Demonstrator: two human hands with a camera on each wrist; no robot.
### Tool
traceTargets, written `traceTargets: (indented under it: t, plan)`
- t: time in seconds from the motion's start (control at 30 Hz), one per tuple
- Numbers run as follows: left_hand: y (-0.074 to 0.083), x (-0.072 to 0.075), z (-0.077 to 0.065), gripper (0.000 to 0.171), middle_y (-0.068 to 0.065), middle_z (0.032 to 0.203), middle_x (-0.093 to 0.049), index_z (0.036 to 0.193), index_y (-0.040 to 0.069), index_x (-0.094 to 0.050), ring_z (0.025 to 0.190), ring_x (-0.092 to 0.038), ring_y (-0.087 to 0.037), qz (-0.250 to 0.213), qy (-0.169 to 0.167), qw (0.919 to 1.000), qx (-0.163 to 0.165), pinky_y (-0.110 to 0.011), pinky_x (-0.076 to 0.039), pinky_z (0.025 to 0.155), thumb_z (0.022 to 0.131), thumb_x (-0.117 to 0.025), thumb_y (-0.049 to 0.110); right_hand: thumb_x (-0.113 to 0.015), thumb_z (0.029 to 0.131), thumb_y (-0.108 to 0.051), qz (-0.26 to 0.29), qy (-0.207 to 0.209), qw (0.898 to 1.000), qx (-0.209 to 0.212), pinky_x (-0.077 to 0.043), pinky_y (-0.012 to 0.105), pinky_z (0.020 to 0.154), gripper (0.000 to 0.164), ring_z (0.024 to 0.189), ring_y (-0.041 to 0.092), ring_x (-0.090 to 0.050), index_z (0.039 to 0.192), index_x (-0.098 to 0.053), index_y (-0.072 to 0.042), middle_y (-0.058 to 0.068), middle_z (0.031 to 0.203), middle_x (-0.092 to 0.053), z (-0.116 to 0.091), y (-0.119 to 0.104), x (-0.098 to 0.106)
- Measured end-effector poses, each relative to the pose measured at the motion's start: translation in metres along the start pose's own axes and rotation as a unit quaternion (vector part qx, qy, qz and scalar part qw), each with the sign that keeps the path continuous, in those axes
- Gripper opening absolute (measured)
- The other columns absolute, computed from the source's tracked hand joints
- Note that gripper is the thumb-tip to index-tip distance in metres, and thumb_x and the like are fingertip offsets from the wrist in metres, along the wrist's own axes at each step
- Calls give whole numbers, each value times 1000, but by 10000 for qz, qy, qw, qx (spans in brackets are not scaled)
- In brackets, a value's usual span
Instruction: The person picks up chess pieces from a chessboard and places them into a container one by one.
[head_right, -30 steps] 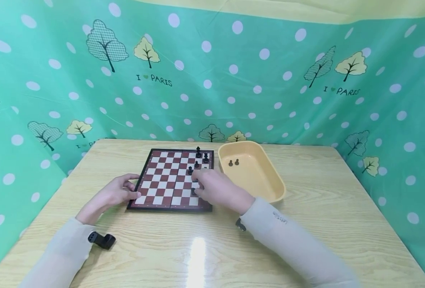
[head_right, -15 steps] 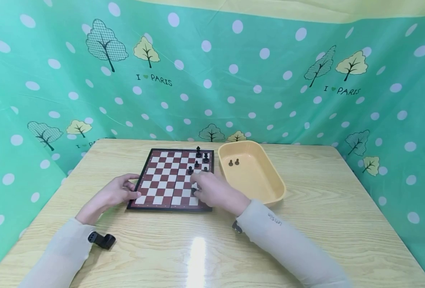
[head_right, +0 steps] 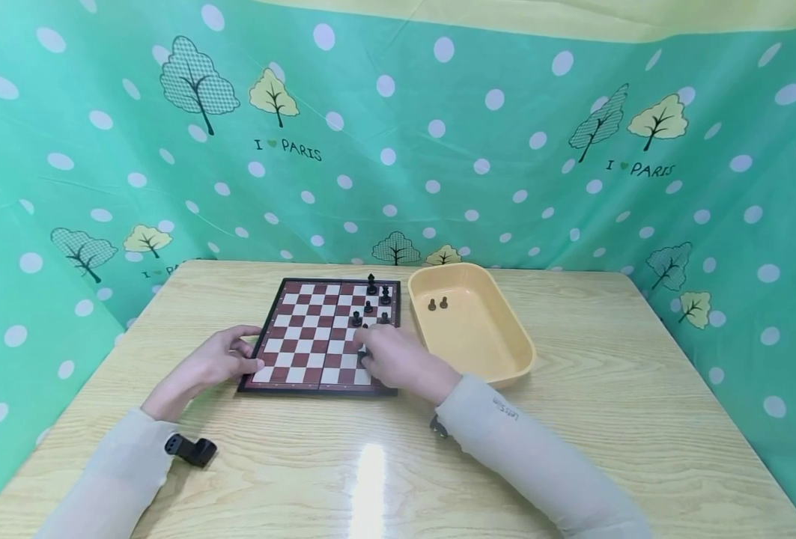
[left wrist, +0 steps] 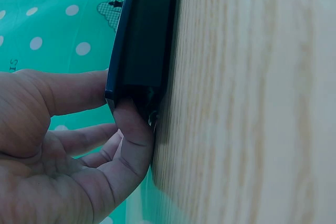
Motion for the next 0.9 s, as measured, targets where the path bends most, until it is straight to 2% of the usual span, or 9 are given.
traceTargets:
  t: [0.13,0.4,0.9]
  plan:
    - [0,0,0,73,-11,92,-54,143,-5,-34,76,-50,-21,-20,-15,10000,4,-33,-43,65,81,-73,6,-68,87,-11,-12,42,10000,10,-50,25,72,22,85,11,-57,110,-67,-13,1,104,-67,1,0,-1]
    - [0,0,-1,74,-11,92,-54,143,-5,-34,76,-51,-22,-8,7,10000,4,-33,-43,65,81,-73,6,-67,87,-10,-11,54,9999,121,-51,29,80,20,93,13,-61,107,-68,-11,3,104,-68,1,-3,0]
    - [0,0,0,72,-12,93,-55,142,-5,-35,77,-52,-22,25,3,10000,24,-33,-43,66,82,-72,6,-66,87,-10,-100,49,9999,93,-51,28,76,19,89,12,-61,106,-69,-12,2,103,-68,2,-3,0]
Point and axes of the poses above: each hand's wrist, its own z-axis towards the middle knuckle, its own x-axis out of the back of the hand, y = z × x, the point moved 9 cm from there along z, towards the middle knuckle
